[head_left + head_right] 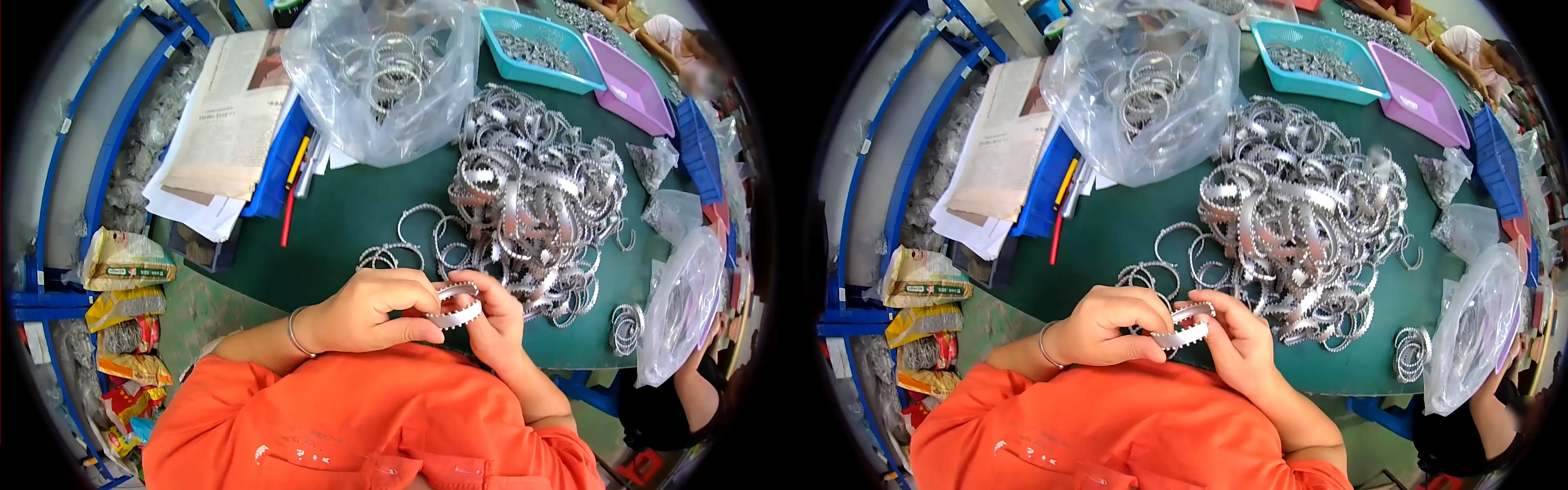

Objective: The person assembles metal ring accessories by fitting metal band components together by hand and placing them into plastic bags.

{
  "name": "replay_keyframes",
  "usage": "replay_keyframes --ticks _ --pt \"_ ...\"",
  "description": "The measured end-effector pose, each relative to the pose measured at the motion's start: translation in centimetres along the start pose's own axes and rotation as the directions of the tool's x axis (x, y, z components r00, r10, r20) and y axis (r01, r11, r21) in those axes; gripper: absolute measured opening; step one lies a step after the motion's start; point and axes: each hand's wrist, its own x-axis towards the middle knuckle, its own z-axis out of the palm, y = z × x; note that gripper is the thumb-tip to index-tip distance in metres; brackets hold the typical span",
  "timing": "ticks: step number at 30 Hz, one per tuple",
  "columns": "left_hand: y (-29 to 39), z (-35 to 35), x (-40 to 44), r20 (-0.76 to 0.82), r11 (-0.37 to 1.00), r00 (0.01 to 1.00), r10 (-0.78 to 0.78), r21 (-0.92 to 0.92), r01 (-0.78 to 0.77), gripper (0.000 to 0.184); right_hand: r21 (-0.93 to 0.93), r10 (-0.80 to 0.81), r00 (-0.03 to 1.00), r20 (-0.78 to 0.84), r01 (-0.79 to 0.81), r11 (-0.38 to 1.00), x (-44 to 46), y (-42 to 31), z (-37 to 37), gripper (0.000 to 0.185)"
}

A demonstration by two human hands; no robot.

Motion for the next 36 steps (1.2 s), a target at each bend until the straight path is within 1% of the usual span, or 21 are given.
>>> replay_keyframes --ticks 2,5,8,9,10,11,13,14,16,17,20,22,24,26,27,28,30,32,34,35,36 --pt "0.4 -0.8 0.9 -0.028 0.996 0.998 0.058 0.072 -0.056 0.019 -0.216 -0.124 0.992 -0.023 0.117 0.969 0.1 -0.8 -0.2 0.029" --pt "1.5 -2.5 2.8 -0.164 0.914 0.94 0.3 0.332 -0.234 0.019 -0.044 -0.166 0.979 -0.114 0.162 0.986 -0.2 -0.7 -0.1 0.026" --pt "2.5 -5.9 6.0 -0.295 0.724 0.821 0.489 0.662 -0.194 0.014 -0.037 -0.173 0.979 -0.109 0.17 0.985 -0.2 -1.0 -0.2 0.021" --pt "2.1 -7.3 7.0 -0.39 0.719 0.813 0.432 0.693 -0.05 0.013 -0.053 -0.163 0.981 -0.109 0.158 0.986 -0.3 -0.9 -0.2 0.02" --pt "1.2 -8.5 8.1 -0.5 0.783 0.807 0.314 0.617 0.077 0.02 -0.066 -0.149 0.983 -0.11 0.142 0.988 -0.5 -0.8 -0.2 0.019" --pt "-0.6 -9.8 9.0 -0.568 0.902 0.786 0.245 0.43 0.029 0.03 -0.112 -0.149 0.985 -0.088 0.139 0.984 -0.7 -0.7 -0.3 0.018" --pt "-0.8 -10.2 8.5 -0.549 0.841 0.796 0.256 0.533 0.097 0.032 -0.123 -0.151 0.981 -0.125 0.136 0.983 -0.9 -1.1 -0.1 0.015" --pt "-0.5 -10.2 7.9 -0.524 0.796 0.819 0.233 0.587 0.148 0.029 -0.155 -0.173 0.977 -0.126 0.153 0.976 -1.0 -1.1 -0.3 0.014" --pt "-0.5 -8.4 5.9 -0.335 0.797 0.938 -0.088 0.541 0.268 0.02 -0.139 -0.156 0.976 -0.149 0.135 0.981 -1.3 -0.6 -0.5 0.014" --pt "-2.3 -7.8 5.0 -0.132 0.756 0.991 0.027 0.651 0.066 0.016 -0.121 -0.104 0.982 -0.157 0.086 0.989 -1.3 -0.3 -0.6 0.014" --pt "-4.5 -4.4 2.1 -0.126 0.664 0.966 -0.225 0.705 0.247 0.026 -0.12 -0.042 0.987 -0.157 0.023 0.992 -0.6 -0.3 -0.4 0.013" --pt "-5.3 -3.0 0.8 -0.121 0.709 0.989 -0.089 0.689 0.148 0.023 -0.3 -0.13 0.991 -0.023 0.118 0.947 0.0 -0.6 -0.3 0.012" --pt "-5.7 -2.3 0.2 -0.154 0.68 0.986 -0.069 0.716 0.159 0.016 -0.329 -0.103 0.994 -0.024 0.089 0.94 0.6 -0.8 0.0 0.011" --pt "-6.1 -2.2 -0.3 -0.25 0.714 0.966 0.061 0.688 0.133 0.012 -0.45 -0.171 0.985 -0.026 0.141 0.882 1.3 -0.6 0.1 0.013" --pt "-5.3 -2.2 -0.3 -0.273 0.716 0.956 0.105 0.688 0.118 0.012 -0.493 -0.193 0.981 -0.001 0.168 0.853 1.5 -0.4 -0.1 0.021" --pt "-4.7 -2.0 -0.3 -0.267 0.72 0.959 0.1 0.684 0.116 0.012 -0.492 -0.188 0.982 -0.01 0.159 0.856 1.7 -0.5 0.1 0.021" --pt "-3.9 -1.6 -0.3 -0.326 0.718 0.903 0.28 0.695 0.028 0.015 -0.401 -0.131 0.99 -0.046 0.102 0.91 2.0 -0.7 0.6 0.031" --pt "-2.9 -1.2 -0.3 -0.314 0.703 0.903 0.293 0.711 0.019 0.018 -0.366 -0.087 0.996 -0.03 0.07 0.928 2.1 -0.6 0.6 0.038" --pt "-2.4 -0.4 -0.4 -0.393 0.799 0.873 0.287 0.602 0.008 0.02 -0.318 -0.055 0.998 -0.019 0.046 0.947 2.3 -0.5 0.7 0.038" --pt "-2.2 -0.3 -0.4 -0.435 0.847 0.882 0.183 0.525 0.083 0.022 -0.357 -0.101 0.994 -0.032 0.083 0.93 2.4 -0.1 0.6 0.037" --pt "-2.1 -0.2 -0.4 -0.435 0.85 0.882 0.182 0.521 0.081 0.022 -0.361 -0.098 0.995 -0.035 0.079 0.929 2.4 -0.2 0.5 0.037"
